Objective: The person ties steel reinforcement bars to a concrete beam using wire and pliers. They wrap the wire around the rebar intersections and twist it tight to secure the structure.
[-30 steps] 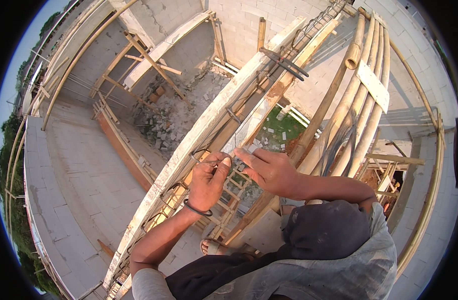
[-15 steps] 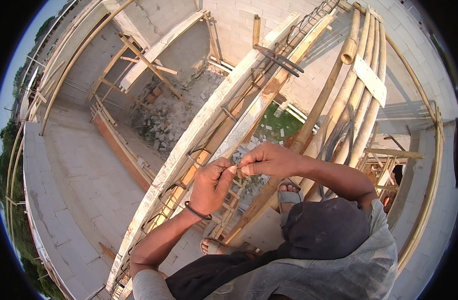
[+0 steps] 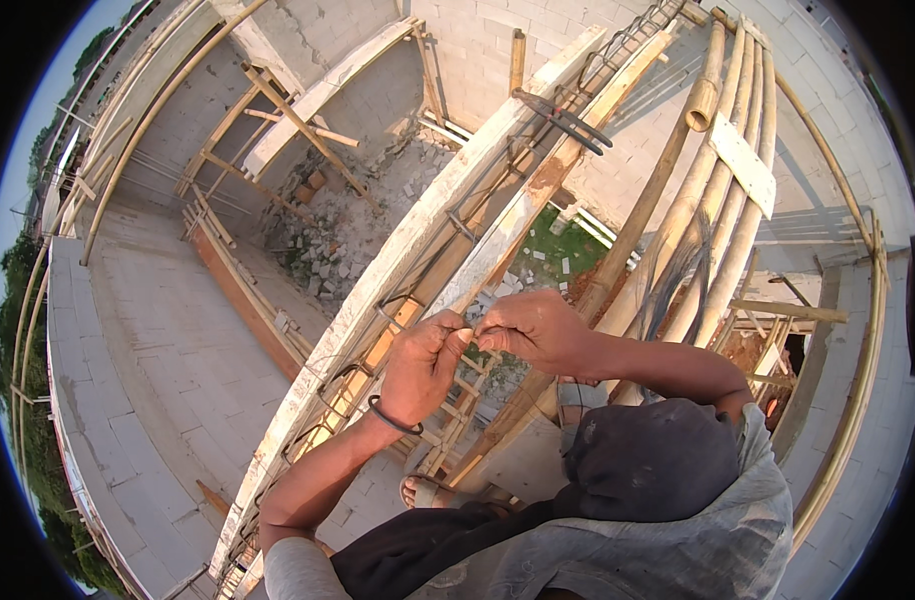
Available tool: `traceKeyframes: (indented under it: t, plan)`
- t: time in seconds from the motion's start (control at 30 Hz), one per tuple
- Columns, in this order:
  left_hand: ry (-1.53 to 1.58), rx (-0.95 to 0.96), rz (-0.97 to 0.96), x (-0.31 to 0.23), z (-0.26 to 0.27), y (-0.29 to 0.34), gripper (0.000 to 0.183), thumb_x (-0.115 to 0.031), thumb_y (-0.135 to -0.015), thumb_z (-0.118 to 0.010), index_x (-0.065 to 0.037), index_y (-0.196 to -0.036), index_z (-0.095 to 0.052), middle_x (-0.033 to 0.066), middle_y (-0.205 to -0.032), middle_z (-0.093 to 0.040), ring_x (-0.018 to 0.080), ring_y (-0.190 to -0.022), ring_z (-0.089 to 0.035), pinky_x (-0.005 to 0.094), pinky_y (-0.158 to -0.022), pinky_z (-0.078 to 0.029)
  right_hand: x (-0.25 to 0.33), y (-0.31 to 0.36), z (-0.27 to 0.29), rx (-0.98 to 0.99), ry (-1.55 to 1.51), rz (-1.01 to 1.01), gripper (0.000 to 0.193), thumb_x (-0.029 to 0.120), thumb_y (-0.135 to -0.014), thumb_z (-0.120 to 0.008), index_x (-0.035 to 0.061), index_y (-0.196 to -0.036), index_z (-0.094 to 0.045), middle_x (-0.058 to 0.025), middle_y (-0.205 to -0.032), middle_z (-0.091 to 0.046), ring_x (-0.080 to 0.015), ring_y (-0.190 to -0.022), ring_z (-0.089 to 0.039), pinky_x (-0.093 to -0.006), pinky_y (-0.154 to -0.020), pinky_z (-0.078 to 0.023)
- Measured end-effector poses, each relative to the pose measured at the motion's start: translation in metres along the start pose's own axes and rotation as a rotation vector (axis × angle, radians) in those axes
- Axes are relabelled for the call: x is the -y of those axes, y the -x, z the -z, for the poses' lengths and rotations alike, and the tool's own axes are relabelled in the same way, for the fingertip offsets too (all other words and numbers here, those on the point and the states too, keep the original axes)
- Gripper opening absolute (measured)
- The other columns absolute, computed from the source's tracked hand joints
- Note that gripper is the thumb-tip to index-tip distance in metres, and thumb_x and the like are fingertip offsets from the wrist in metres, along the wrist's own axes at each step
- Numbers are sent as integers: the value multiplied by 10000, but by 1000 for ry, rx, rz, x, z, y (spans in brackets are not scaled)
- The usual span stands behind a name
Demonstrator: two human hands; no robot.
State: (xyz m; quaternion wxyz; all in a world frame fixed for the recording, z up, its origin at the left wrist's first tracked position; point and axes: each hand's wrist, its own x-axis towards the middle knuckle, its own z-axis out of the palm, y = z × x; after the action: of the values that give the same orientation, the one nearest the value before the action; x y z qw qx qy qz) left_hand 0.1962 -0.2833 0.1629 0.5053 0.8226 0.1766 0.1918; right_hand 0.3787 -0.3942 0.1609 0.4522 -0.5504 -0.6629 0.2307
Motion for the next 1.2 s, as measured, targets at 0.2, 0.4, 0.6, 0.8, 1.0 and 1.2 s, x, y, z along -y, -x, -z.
traceKeyframes:
  t: [0.2,0.4,0.6,0.8,1.0,1.2]
  plan:
    - [-421,22,-219,-6,-7,10,81,-47,-954,-610,11,-897,-616,129,-771,-587,250,-609,-571,322,-573,-452,9,2,6,264,-318,-806,277,310,-925,-719,35,-899,-694,-74,-677,-622,-113,-563,-559,-292,-535,-451]
    - [-54,-6,152,-12,-1,3,96,-50,-959,-602,28,-909,-623,132,-759,-591,251,-623,-569,342,-596,-456,15,13,-3,-189,541,126,308,279,-845,-767,38,-1025,-699,-37,-727,-607,-158,-573,-577,-312,-514,-454]
    - [-47,55,-46,-6,9,1,104,-60,-948,-614,39,-958,-644,122,-770,-612,176,-638,-561,325,-583,-451,9,12,-3,-44,567,193,211,176,-806,-673,75,-991,-678,-3,-761,-525,-168,-647,-586,-313,-552,-448]
    - [1302,289,691,11,27,-1,264,-181,-934,-683,48,-1055,-629,99,-919,-655,99,-642,-506,217,-540,-378,6,7,9,-85,729,491,260,88,-724,-722,77,-984,-734,29,-708,-457,-120,-607,-494,-283,-508,-386]
    - [961,603,683,16,35,-8,244,-188,-922,-732,19,-998,-627,56,-906,-646,90,-672,-513,224,-523,-383,7,10,8,-8,750,463,141,180,-750,-667,119,-876,-674,26,-766,-515,-137,-694,-546,-305,-582,-436]
    - [-345,304,-263,6,17,0,217,-141,-845,-753,-32,-938,-590,75,-793,-620,235,-666,-638,373,-551,-486,-9,9,4,388,-37,-279,159,209,-891,-641,69,-826,-682,-67,-717,-608,-240,-629,-605,-374,-604,-452]
